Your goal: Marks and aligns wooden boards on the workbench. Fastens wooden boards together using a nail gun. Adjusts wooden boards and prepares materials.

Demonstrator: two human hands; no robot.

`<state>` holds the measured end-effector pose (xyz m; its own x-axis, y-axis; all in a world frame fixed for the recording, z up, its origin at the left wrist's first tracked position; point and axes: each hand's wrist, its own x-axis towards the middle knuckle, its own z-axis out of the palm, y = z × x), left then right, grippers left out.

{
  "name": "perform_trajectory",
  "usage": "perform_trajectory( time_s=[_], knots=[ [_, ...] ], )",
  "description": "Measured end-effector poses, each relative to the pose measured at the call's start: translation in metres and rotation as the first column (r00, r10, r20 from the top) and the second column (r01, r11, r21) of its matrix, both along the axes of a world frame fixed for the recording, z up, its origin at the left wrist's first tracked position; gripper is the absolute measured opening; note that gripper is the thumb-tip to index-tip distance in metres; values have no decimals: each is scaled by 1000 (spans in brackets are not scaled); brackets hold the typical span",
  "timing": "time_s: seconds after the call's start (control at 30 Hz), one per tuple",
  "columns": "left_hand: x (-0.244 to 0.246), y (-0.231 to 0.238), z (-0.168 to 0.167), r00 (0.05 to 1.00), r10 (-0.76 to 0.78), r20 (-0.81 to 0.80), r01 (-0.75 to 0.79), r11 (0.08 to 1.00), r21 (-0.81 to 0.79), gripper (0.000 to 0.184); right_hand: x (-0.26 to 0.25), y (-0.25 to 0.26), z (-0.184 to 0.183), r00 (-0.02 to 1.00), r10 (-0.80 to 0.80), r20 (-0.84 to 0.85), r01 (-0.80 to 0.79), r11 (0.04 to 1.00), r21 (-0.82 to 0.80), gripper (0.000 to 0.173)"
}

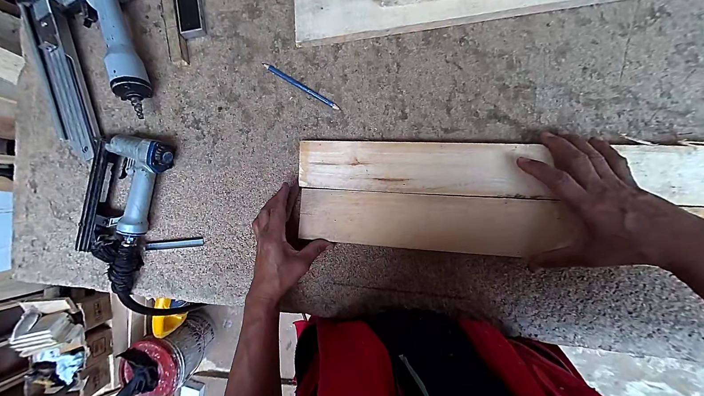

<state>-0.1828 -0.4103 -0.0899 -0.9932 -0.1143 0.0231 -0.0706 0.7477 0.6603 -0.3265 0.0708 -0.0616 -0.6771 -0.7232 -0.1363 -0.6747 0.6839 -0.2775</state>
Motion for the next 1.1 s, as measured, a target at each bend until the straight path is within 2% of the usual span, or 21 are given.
perform_trajectory(
  time_s=[0.33,0.43,0.53,0.63,0.8,0.9,1.1],
  knots=[
    [23,9,1,1000,-1,-1,1,999,38,116,14,12,-3,1000,0,-13,0,1000,17,145],
    [23,10,3,1000,3,5,-4,999,52,119,15,6,3,999,-26,19,25,998,55,150],
    [23,9,1,1000,9,-24,-7,998,68,118,16,-27,12,997,-44,58,45,999,-14,149],
    [23,8,0,1000,14,-27,-12,997,77,118,22,-91,14,996,-38,78,45,995,-87,146],
    [23,6,1,999,6,-46,-2,998,68,116,25,-185,-6,999,25,31,-20,990,-138,148],
    [21,5,0,999,3,-44,0,998,65,114,26,-204,-6,998,51,31,-48,994,-95,149],
    [22,2,-4,998,-8,-67,13,997,79,107,27,-207,-2,997,53,49,-52,998,-19,150]
  ],
)
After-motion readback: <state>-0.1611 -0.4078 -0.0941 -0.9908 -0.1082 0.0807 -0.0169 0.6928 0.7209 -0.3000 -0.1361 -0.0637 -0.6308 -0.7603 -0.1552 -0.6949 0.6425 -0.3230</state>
